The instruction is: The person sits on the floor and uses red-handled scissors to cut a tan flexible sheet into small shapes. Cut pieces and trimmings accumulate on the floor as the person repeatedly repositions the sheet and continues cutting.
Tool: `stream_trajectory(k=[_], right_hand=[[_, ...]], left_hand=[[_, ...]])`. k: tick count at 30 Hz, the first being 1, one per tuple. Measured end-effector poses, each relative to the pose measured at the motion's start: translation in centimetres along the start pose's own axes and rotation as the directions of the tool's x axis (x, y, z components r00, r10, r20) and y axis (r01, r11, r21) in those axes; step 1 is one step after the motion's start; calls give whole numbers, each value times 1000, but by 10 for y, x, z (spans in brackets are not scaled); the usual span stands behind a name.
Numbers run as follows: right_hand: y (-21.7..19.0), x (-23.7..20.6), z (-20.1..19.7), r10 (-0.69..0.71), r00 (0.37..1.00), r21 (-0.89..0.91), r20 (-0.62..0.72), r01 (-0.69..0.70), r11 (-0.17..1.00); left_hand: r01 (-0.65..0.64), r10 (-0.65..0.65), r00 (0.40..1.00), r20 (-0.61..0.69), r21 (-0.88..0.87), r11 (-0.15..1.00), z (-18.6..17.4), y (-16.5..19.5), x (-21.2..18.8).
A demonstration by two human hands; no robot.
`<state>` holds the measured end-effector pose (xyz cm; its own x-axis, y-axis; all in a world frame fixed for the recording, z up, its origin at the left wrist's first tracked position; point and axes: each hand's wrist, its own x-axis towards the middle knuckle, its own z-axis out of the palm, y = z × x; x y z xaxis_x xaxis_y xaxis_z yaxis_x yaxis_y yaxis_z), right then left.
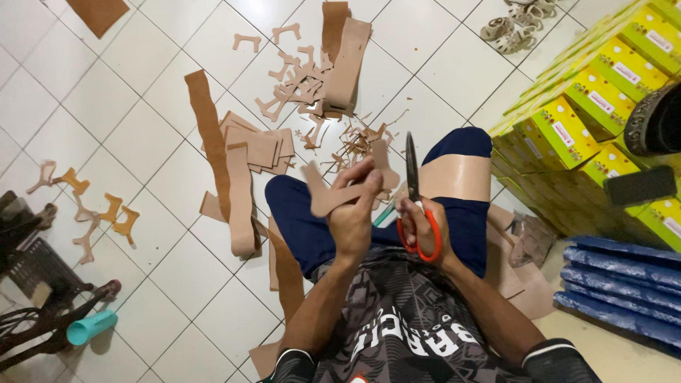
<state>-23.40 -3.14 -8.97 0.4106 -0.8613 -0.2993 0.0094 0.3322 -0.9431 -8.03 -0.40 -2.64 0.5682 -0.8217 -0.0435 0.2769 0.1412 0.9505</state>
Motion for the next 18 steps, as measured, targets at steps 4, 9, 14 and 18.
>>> stream_trajectory(k=[4,9,14,18], right_hand=[[11,-11,-9,101,995,101,10,-101,990],[25,-20,-7,194,981,163,18,-194,967],[30,-31,-11,163,986,134,26,-165,977],[36,-47,-19,219,976,93,11,-219,971]], left_hand=[[-364,373,922,-102,100,926,-24,22,16],[-60,5,984,-178,-304,951,-49,-30,141],[310,-366,898,-242,-239,920,-87,-147,176],[589,-591,806,-43,-51,807,-68,-213,111]])
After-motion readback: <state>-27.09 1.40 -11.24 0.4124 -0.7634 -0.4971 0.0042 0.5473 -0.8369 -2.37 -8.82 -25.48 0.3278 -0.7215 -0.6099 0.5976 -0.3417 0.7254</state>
